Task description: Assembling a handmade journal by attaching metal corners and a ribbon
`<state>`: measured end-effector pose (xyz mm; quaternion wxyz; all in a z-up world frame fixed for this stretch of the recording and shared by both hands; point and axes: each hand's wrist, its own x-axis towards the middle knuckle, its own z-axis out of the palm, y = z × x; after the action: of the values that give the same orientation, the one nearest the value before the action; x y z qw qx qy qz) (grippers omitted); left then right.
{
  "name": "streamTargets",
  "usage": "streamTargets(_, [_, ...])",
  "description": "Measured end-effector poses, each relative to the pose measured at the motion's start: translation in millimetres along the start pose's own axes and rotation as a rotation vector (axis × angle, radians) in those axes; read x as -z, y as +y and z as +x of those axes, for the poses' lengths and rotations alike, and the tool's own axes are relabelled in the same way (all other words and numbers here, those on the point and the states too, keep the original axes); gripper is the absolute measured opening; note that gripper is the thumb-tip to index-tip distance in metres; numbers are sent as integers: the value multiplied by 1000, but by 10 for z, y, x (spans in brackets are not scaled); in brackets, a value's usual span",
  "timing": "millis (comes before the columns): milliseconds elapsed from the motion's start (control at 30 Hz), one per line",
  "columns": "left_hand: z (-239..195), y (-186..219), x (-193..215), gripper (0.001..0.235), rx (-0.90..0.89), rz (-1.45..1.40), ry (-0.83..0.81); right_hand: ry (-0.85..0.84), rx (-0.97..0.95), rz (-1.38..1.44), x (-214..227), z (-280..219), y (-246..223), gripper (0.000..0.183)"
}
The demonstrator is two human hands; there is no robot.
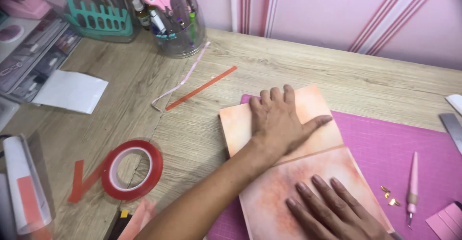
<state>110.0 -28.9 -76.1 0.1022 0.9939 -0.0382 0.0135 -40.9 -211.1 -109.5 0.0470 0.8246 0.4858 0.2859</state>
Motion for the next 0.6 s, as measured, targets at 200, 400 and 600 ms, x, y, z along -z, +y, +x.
streamTargets(200, [45,-72,24,104,-72,-48,-4,63,71,-82,35,69,-8,46])
streamTargets(400, [75,-102,-65,101,-65,-27,67,61,76,-67,-75,67,73,44])
streamTargets(600, [76,-99,-62,102,-48,-34,42,52,79,-57,-116,70,84,45])
